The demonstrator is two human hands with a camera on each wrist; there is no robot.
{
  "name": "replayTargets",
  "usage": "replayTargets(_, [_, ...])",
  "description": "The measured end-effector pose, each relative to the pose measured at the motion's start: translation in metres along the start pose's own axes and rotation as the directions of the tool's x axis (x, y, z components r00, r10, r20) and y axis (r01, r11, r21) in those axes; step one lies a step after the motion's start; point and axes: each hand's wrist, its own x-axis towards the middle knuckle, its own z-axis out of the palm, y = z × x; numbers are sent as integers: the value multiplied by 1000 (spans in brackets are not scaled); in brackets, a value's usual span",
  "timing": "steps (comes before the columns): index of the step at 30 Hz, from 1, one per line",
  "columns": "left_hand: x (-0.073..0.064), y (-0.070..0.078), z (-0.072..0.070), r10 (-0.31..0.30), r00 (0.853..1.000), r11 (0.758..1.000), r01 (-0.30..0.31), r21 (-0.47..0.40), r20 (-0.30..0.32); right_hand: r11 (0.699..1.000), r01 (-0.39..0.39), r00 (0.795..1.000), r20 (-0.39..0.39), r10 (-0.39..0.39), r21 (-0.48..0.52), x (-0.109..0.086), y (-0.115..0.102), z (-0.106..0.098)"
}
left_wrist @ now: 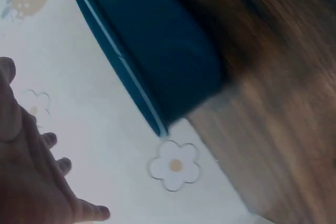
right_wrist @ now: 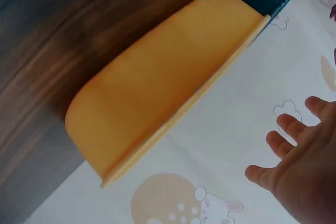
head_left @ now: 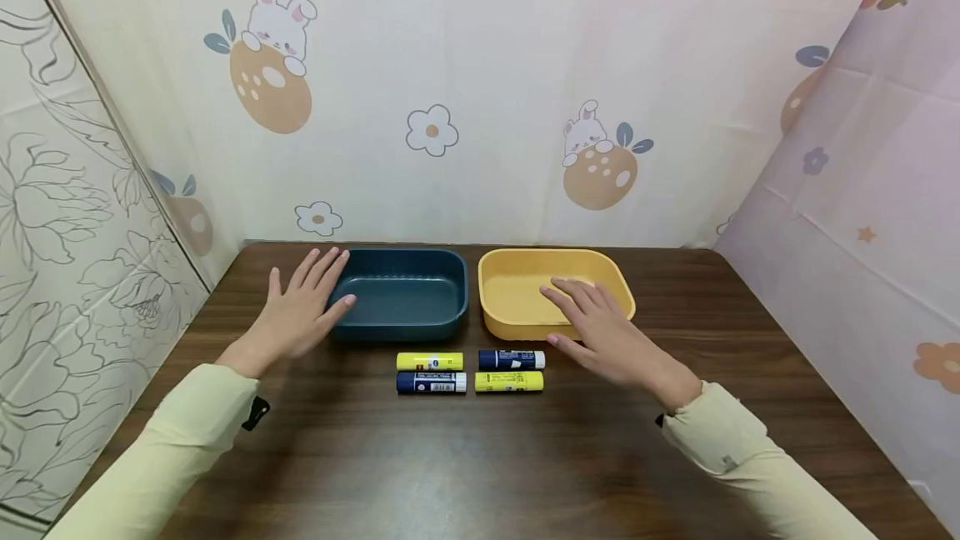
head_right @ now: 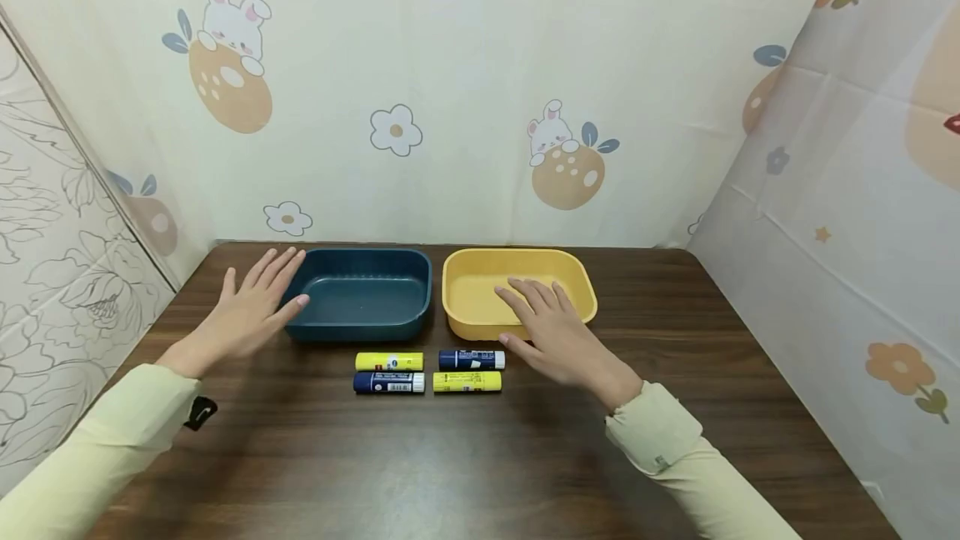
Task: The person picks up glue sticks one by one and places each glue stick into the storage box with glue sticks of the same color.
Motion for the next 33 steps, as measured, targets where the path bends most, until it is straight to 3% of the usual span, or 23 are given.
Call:
replayTargets(5, [6, -16, 7, 20, 999, 998, -23, -63, -45, 999, 48, 998, -47, -48, -9, 3, -2, 10])
replayTargets(14, [14, -40, 20, 76, 994, 982, -87, -168, -74, 999, 41, 998, -42, -40, 31, 6, -12, 21])
replayTargets(21, [18, -56, 29, 47, 991, 964, -78, -254, -128, 995, 98, 995, -38, -96, 28, 5, -20, 31])
replayTargets(33, [21, -76, 43, -58, 991, 926, 9, -377, -120, 984, 177, 982, 75, -174, -30, 2, -31, 57])
